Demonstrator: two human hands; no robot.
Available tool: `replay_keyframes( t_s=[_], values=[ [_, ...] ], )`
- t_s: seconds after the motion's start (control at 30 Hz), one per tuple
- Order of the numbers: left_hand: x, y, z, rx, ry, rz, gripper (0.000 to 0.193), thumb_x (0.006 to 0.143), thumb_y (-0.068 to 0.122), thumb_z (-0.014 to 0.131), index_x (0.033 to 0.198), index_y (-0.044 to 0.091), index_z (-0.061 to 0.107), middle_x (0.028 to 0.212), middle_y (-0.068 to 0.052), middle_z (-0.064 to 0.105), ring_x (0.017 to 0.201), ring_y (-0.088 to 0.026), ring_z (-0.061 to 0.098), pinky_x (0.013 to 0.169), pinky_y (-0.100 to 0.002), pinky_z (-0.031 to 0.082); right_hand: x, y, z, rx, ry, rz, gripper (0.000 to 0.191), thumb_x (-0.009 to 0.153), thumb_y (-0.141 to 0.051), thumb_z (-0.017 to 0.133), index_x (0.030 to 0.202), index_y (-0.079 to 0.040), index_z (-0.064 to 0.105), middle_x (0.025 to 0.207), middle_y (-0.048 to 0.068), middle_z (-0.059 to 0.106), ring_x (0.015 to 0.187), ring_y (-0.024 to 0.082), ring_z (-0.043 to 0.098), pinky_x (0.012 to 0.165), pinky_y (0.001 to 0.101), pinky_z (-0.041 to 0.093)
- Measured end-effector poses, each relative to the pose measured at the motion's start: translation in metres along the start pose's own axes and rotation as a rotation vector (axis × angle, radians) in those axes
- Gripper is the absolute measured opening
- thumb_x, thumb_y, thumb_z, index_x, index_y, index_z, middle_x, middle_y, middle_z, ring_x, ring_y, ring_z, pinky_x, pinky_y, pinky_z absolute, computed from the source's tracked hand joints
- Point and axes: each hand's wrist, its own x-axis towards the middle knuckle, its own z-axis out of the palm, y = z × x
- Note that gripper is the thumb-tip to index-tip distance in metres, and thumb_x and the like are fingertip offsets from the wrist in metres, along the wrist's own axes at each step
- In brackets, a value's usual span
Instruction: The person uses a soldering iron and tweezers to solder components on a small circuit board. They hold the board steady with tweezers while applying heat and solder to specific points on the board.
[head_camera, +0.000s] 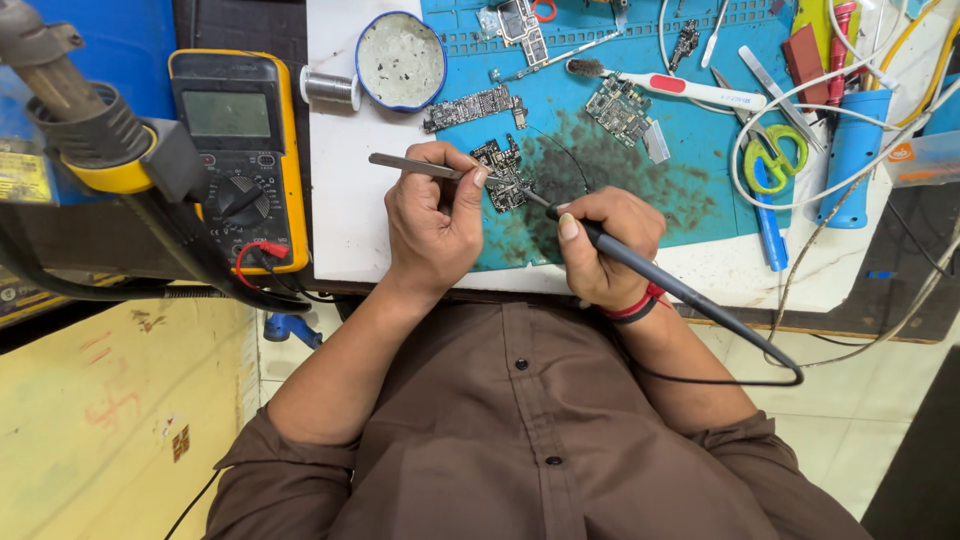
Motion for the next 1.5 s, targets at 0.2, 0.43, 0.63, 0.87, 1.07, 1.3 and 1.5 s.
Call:
replay_keyframes(
  t_s=[0.2,0.43,0.63,0.87,1.07,1.3,1.5],
  values=[
    [0.0002,0.0018,-0.0009,0.036,-0.004,-0.03,0.015,0.105,0.002,0.066,0.111,0.002,0.052,0.08,-0.002,0.062,0.062,-0.004,0.049,0.056,-0.022,0.039,0.0009,0.0016,0.0011,0.029,0.0,-0.013,0.01,0.099,-0.009,0.065,0.091,-0.003,0.062,0.082,0.01,0.068,0.066,0.023,0.063,0.061,0.032,0.047],
    [0.0007,0.0031,-0.0001,0.037,-0.006,-0.042,0.016,0.105,0.001,0.067,0.111,0.002,0.052,0.082,-0.002,0.063,0.063,-0.004,0.052,0.056,-0.022,0.041,0.0017,0.0009,0.0008,0.029,-0.001,-0.023,0.009,0.098,-0.008,0.065,0.091,-0.003,0.063,0.078,0.009,0.066,0.063,0.023,0.06,0.057,0.0313,0.045],
    [0.0007,0.0026,-0.0003,0.032,-0.008,-0.046,0.016,0.105,0.001,0.066,0.112,0.002,0.051,0.082,-0.003,0.064,0.063,-0.004,0.051,0.056,-0.022,0.04,0.0031,0.0002,0.0011,0.023,-0.014,-0.019,0.01,0.098,-0.008,0.066,0.091,-0.003,0.063,0.075,0.008,0.064,0.062,0.022,0.059,0.056,0.0315,0.044],
    [0.0009,0.0022,-0.0004,0.039,-0.008,-0.022,0.017,0.106,0.001,0.066,0.112,0.002,0.051,0.084,-0.003,0.064,0.064,-0.004,0.052,0.056,-0.022,0.041,0.0032,-0.0002,0.0006,0.008,-0.025,-0.019,0.01,0.099,-0.008,0.066,0.091,-0.003,0.063,0.076,0.009,0.064,0.064,0.023,0.06,0.057,0.0317,0.045],
    [0.0013,0.0035,-0.0002,0.046,-0.01,-0.021,0.017,0.105,0.0,0.066,0.112,0.003,0.051,0.084,-0.004,0.065,0.064,-0.005,0.053,0.056,-0.022,0.042,0.0051,-0.0008,0.0006,0.013,-0.037,-0.019,0.009,0.099,-0.007,0.067,0.091,-0.003,0.063,0.079,0.009,0.066,0.064,0.023,0.061,0.059,0.0322,0.046],
    [0.0008,0.0034,-0.0002,0.035,-0.014,-0.034,0.016,0.106,0.001,0.066,0.112,0.003,0.051,0.084,-0.004,0.065,0.065,-0.005,0.054,0.058,-0.022,0.043,0.0058,-0.0015,0.0005,0.012,-0.05,-0.029,0.009,0.099,-0.006,0.067,0.092,-0.003,0.062,0.08,0.009,0.067,0.065,0.023,0.061,0.058,0.0316,0.045],
    [0.0005,0.0036,0.0002,0.029,-0.013,-0.045,0.016,0.106,0.001,0.066,0.112,0.002,0.051,0.086,-0.004,0.066,0.065,-0.005,0.053,0.058,-0.022,0.043,0.006,-0.0008,0.0007,0.018,-0.051,-0.031,0.009,0.098,-0.006,0.067,0.092,-0.003,0.062,0.079,0.009,0.066,0.064,0.024,0.061,0.058,0.032,0.046]
  ],
)
